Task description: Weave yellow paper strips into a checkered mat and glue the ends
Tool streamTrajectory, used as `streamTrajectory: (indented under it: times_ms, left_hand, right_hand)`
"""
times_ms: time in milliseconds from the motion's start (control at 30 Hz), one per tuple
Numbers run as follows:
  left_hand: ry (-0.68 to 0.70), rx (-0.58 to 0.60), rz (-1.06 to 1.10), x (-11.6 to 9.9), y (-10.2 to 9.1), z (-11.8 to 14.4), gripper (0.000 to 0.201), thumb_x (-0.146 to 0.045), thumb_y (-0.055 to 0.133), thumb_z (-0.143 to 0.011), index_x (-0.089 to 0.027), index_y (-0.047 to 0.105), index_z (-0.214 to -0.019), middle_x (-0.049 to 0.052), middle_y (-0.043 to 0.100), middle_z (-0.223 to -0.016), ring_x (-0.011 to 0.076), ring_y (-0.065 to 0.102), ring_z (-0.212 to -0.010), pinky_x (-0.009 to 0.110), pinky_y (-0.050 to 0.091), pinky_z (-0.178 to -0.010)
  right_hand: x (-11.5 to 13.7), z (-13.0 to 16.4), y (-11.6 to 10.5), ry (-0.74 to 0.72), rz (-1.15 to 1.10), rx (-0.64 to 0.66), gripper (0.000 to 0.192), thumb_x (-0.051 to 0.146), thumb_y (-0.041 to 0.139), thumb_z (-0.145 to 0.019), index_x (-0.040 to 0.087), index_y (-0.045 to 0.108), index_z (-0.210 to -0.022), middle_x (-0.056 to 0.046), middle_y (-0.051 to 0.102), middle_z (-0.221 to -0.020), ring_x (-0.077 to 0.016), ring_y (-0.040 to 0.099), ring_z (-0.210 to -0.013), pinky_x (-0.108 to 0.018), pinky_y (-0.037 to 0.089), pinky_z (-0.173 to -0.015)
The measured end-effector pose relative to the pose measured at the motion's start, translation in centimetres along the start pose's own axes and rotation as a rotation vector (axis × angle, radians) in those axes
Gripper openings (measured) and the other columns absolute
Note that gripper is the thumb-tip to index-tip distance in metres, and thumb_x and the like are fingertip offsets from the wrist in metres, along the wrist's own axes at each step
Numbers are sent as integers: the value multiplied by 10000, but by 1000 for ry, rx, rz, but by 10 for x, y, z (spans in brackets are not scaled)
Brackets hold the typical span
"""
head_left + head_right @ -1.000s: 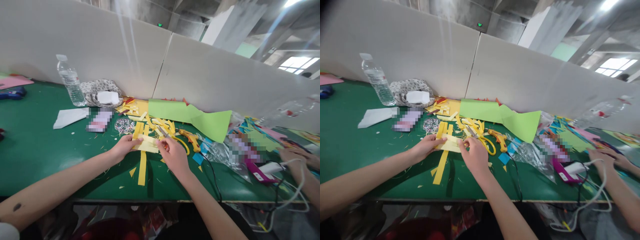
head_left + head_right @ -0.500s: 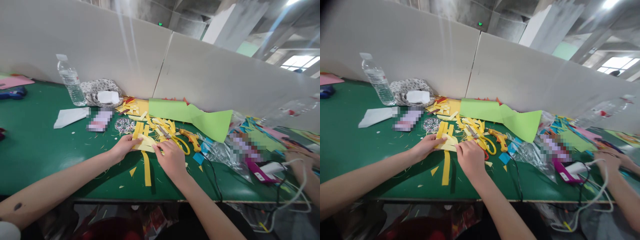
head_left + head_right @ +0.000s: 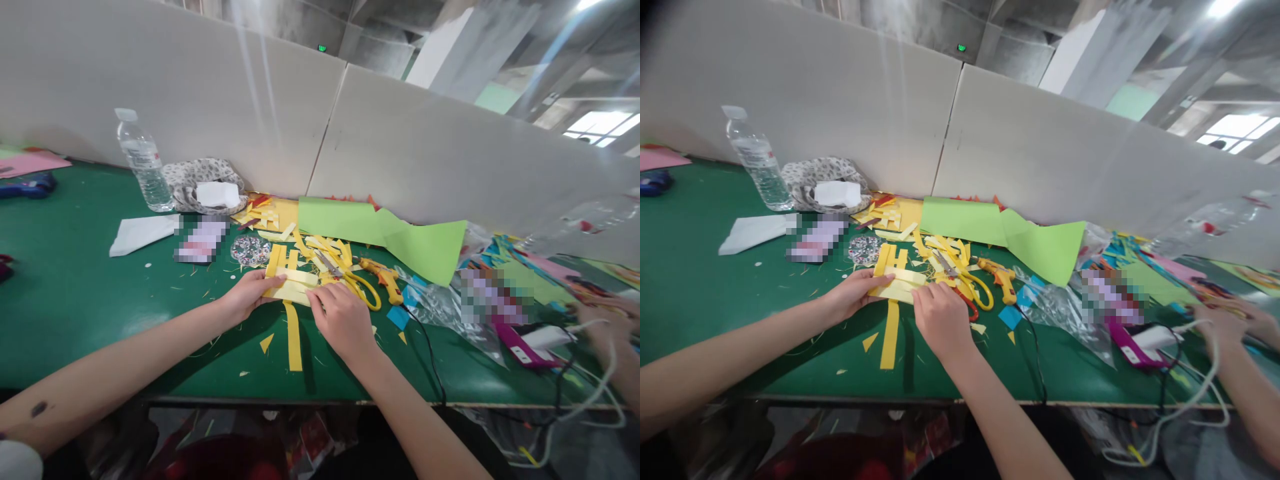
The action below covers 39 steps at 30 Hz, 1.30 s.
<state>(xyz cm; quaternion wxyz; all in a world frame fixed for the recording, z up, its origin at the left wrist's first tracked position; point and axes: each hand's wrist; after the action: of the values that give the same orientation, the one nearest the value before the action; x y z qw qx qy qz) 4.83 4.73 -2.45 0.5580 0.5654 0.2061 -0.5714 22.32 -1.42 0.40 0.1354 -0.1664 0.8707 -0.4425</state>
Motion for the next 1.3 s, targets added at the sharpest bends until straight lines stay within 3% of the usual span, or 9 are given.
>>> streamTrajectory:
  times_ms: [167,267,433,533,800,1033,1300]
  left_hand:
    - [67,15,-71,-1,5,4,328,-324,681,-693,-139,636,-960,83,695,-916,177,646,-788,275,510,-727]
    - [113,48,-101,-2,7,7,339,-335,681,-686,-141,640,-960,66,700,-867,167,642,-725,275,500,-703]
    - [112,65,-125,-2,7,7,324,-311,691,-663,-140,653,-935,56,698,-829,153,626,-699,244,477,-660]
    - [80,61,-102,-1,6,6,308,-278,700,-642,-138,660,-914,53,699,-806,149,625,-707,229,470,-651]
    - [21,38,-25,-3,6,5,221,-233,688,-662,-133,663,-857,58,696,-825,142,624,-720,221,485,-660]
    - [-69,13,20,-7,6,6,178,-253,634,-707,-147,658,-848,29,683,-800,140,621,-735,234,511,-675]
    - [-26,53,-13,-3,3,3,202,-204,663,-685,-124,662,-870,63,691,-845,136,624,-730,236,513,-693]
  right_hand:
    - [4,0,-2,21,-132,-28,208,185,427,-858,157,603,-750,-72,638,-713,-193,571,-735,-316,427,-680]
    - [9,-2,-7,98,-322,-31,164,201,446,-847,166,593,-785,-57,641,-734,-177,580,-713,-309,451,-677]
    - [16,-4,-15,48,-562,96,240,278,474,-838,196,540,-1054,-65,639,-1007,-186,581,-932,-334,471,-804]
    - [17,-4,-15,-40,-538,131,301,279,460,-841,185,508,-1123,-88,613,-1087,-212,539,-1037,-379,448,-868]
    - [17,-6,-13,-119,-443,173,308,296,432,-850,153,516,-1110,-109,616,-1072,-232,524,-1034,-396,426,-860]
    - [16,-6,-13,-137,-374,182,325,313,417,-855,154,514,-1122,-111,623,-1025,-236,528,-987,-405,421,-830]
    - [9,-6,-10,-114,-452,234,353,175,389,-825,138,484,-1163,-93,599,-1085,-223,485,-1037,-399,396,-885]
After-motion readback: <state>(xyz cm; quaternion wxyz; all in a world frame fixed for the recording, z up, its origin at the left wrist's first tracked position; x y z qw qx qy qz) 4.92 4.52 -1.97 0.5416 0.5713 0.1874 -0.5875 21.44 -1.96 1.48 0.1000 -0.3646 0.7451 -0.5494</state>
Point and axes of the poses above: each hand's wrist, its own z-axis away from the middle knuckle, its own y-axis out of the palm, x = y × z
